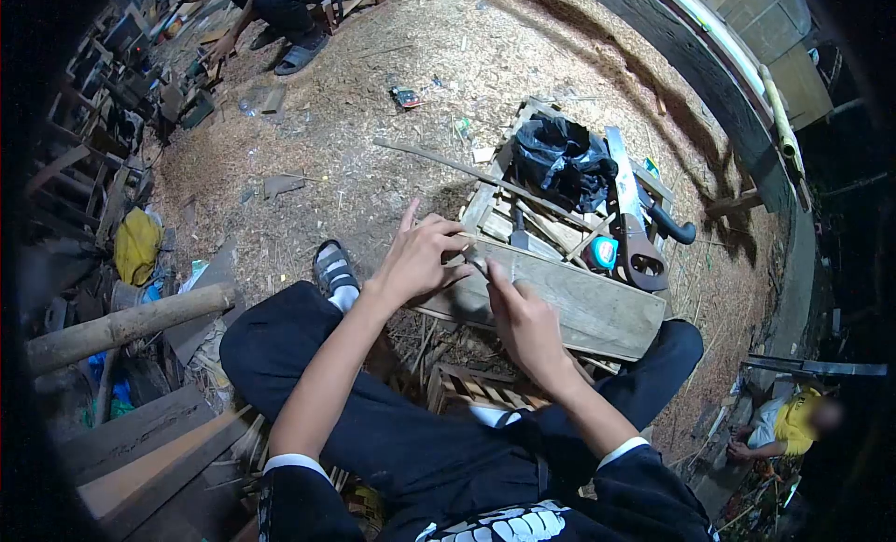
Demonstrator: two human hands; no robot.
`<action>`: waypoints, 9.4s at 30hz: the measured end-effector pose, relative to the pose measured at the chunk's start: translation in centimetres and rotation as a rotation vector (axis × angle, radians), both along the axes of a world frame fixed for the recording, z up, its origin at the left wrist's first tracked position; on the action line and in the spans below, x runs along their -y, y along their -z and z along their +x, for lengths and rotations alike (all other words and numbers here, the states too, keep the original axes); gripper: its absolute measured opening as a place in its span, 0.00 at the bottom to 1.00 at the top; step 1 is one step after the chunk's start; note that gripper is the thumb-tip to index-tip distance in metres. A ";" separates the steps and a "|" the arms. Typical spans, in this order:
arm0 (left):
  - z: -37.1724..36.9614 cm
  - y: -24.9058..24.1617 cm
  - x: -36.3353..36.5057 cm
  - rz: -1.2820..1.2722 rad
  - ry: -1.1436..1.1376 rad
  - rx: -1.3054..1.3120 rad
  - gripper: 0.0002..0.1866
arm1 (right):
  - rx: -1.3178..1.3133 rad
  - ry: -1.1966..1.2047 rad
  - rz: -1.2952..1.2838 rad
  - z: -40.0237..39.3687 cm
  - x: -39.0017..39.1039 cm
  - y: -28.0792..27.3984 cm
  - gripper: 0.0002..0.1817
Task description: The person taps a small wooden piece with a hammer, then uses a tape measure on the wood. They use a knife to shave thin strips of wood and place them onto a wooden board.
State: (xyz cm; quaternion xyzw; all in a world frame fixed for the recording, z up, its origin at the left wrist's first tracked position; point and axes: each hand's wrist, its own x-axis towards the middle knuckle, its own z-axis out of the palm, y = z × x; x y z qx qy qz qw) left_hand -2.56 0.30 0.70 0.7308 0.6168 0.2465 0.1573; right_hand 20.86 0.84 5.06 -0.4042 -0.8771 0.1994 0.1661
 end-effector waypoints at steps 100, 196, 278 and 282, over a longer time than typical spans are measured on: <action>2.5 0.6 0.6 0.228 0.005 0.120 0.16 | -0.329 0.111 -0.137 5.4 -1.6 3.0 0.20; 1.1 2.2 3.0 -0.079 -0.122 0.009 0.57 | 0.072 -0.136 0.142 0.2 -1.1 0.0 0.29; 1.3 3.3 2.9 0.038 -0.195 0.077 0.63 | -0.172 0.137 -0.253 1.9 -0.4 -0.7 0.21; 1.6 2.8 3.0 -0.010 -0.204 0.045 0.62 | -0.132 0.042 -0.189 1.1 -1.6 -1.2 0.23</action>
